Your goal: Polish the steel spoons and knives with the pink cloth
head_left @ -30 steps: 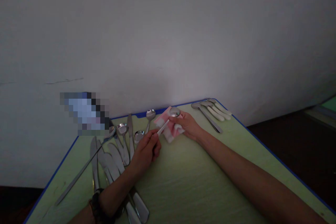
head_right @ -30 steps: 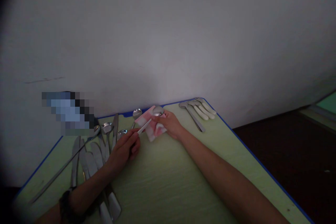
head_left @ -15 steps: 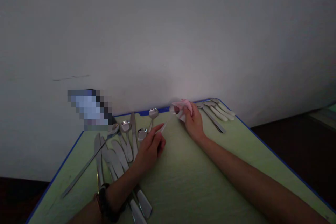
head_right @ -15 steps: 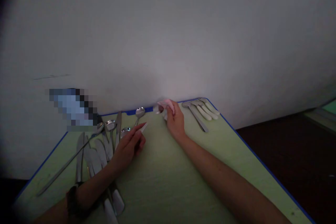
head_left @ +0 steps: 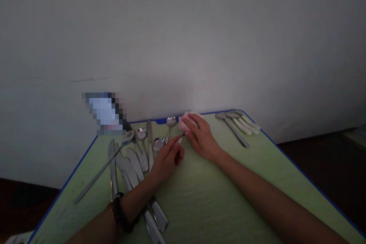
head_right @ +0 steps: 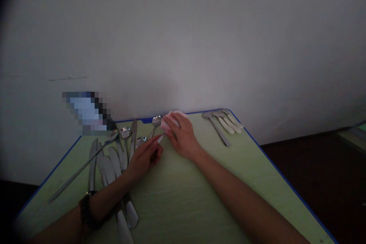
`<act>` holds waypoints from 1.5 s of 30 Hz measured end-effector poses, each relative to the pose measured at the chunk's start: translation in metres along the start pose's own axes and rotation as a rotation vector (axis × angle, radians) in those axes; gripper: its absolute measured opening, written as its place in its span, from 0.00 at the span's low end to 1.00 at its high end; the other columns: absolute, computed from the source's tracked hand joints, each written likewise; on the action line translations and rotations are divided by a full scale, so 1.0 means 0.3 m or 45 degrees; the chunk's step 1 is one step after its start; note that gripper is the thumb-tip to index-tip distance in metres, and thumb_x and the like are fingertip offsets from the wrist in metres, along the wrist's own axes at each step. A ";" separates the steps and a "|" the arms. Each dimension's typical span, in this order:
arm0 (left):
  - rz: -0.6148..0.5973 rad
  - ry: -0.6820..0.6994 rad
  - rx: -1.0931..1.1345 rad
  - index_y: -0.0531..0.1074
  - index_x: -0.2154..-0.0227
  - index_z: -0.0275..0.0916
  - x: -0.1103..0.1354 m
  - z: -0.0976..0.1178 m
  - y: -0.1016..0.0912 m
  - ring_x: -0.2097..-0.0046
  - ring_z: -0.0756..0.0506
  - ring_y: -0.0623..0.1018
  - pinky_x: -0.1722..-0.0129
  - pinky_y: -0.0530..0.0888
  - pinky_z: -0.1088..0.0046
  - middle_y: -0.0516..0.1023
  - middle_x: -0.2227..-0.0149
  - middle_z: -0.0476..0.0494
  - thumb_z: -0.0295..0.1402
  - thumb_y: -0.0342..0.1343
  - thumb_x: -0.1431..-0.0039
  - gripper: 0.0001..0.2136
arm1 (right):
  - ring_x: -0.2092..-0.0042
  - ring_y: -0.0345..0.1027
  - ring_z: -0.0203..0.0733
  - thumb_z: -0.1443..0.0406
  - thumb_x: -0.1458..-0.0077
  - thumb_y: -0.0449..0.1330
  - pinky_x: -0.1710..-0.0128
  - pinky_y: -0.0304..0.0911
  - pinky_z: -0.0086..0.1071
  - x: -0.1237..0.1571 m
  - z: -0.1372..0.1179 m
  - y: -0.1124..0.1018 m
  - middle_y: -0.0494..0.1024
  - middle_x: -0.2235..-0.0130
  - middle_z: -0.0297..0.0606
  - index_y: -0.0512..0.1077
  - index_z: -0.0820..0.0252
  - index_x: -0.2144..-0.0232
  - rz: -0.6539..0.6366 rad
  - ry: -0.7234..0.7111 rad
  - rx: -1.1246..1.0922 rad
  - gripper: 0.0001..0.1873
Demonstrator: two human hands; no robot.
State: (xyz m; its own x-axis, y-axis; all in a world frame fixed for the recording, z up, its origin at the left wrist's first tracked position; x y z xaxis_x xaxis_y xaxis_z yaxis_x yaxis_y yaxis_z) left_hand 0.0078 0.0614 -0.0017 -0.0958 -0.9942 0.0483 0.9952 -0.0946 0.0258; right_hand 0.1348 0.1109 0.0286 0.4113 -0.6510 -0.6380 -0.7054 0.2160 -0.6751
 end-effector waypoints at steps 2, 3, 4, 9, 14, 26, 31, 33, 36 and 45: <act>0.042 -0.047 0.071 0.66 0.50 0.30 -0.004 -0.005 -0.005 0.79 0.53 0.63 0.81 0.57 0.77 0.66 0.79 0.55 0.46 0.50 0.47 0.27 | 0.36 0.46 0.46 0.60 0.39 0.47 0.38 0.46 0.48 0.001 -0.007 0.020 0.58 0.38 0.45 0.55 0.55 0.39 -0.116 -0.021 -0.051 0.26; 0.052 -0.063 0.092 0.66 0.50 0.30 -0.006 -0.007 -0.006 0.80 0.53 0.63 0.82 0.57 0.77 0.65 0.79 0.55 0.46 0.51 0.47 0.27 | 0.35 0.45 0.46 0.60 0.39 0.46 0.37 0.45 0.48 0.002 -0.007 0.025 0.57 0.37 0.44 0.54 0.55 0.39 -0.139 -0.013 -0.076 0.26; 0.051 -0.074 0.103 0.66 0.50 0.30 -0.008 -0.009 -0.006 0.80 0.53 0.63 0.82 0.57 0.78 0.65 0.80 0.55 0.46 0.51 0.48 0.27 | 0.35 0.44 0.45 0.60 0.38 0.45 0.37 0.44 0.48 0.002 -0.005 0.028 0.56 0.37 0.43 0.53 0.54 0.39 -0.154 0.000 -0.096 0.26; 0.005 -0.079 0.095 0.67 0.50 0.31 -0.010 -0.019 -0.004 0.80 0.54 0.63 0.81 0.58 0.78 0.66 0.80 0.54 0.44 0.51 0.46 0.25 | 0.34 0.43 0.44 0.59 0.37 0.41 0.36 0.42 0.48 0.004 0.025 0.033 0.55 0.36 0.41 0.55 0.54 0.39 -0.120 0.113 -0.168 0.25; -0.061 -0.033 0.081 0.66 0.50 0.30 -0.010 -0.017 0.002 0.80 0.54 0.64 0.81 0.58 0.78 0.67 0.80 0.54 0.44 0.51 0.45 0.26 | 0.37 0.50 0.43 0.57 0.37 0.41 0.37 0.46 0.45 0.003 0.064 0.020 0.61 0.40 0.43 0.58 0.55 0.41 -0.005 0.265 -0.241 0.25; -0.150 0.002 0.072 0.66 0.48 0.31 -0.002 -0.011 0.014 0.80 0.54 0.65 0.80 0.58 0.78 0.67 0.79 0.54 0.44 0.50 0.43 0.25 | 0.44 0.62 0.43 0.53 0.38 0.39 0.43 0.54 0.41 -0.006 0.122 -0.022 0.72 0.47 0.36 0.70 0.53 0.51 0.169 0.594 -0.728 0.25; -0.156 -0.029 -0.041 0.65 0.49 0.31 0.000 -0.013 0.019 0.81 0.53 0.64 0.79 0.59 0.78 0.66 0.83 0.56 0.42 0.48 0.41 0.22 | 0.46 0.64 0.42 0.54 0.39 0.45 0.42 0.53 0.40 -0.012 0.107 -0.032 0.74 0.49 0.36 0.72 0.53 0.53 0.170 0.561 -0.693 0.22; -0.183 -0.034 -0.085 0.65 0.50 0.30 0.001 -0.011 0.026 0.82 0.53 0.63 0.80 0.58 0.78 0.65 0.85 0.57 0.42 0.48 0.41 0.22 | 0.46 0.64 0.42 0.56 0.41 0.48 0.42 0.53 0.40 -0.013 0.100 -0.031 0.73 0.48 0.37 0.72 0.53 0.53 0.167 0.503 -0.655 0.19; -0.200 -0.024 -0.144 0.66 0.50 0.30 0.002 -0.008 0.029 0.83 0.54 0.61 0.81 0.56 0.78 0.63 0.86 0.58 0.43 0.47 0.41 0.23 | 0.45 0.63 0.41 0.60 0.42 0.50 0.41 0.53 0.39 -0.010 0.101 -0.023 0.73 0.47 0.37 0.72 0.52 0.53 0.159 0.454 -0.632 0.17; -0.210 -0.019 -0.199 0.66 0.51 0.31 0.004 -0.012 0.028 0.84 0.55 0.59 0.82 0.55 0.79 0.62 0.87 0.60 0.44 0.47 0.41 0.22 | 0.44 0.63 0.41 0.62 0.42 0.51 0.42 0.53 0.40 -0.010 0.094 -0.022 0.72 0.47 0.37 0.72 0.53 0.53 0.139 0.440 -0.633 0.17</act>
State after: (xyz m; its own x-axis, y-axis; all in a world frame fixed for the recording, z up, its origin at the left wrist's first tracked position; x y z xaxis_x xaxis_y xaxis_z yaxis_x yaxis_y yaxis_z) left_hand 0.0162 0.0592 -0.0051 -0.2566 -0.9639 0.0709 0.9571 -0.2637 -0.1200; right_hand 0.1544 0.1320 0.0246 0.1690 -0.8607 -0.4803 -0.9520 -0.0164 -0.3056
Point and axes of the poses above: each hand's wrist, its own x-axis away from the middle knuckle, its own y-axis out of the palm, z = x × y, the point moved 6 cm from there along -x, towards the middle knuckle
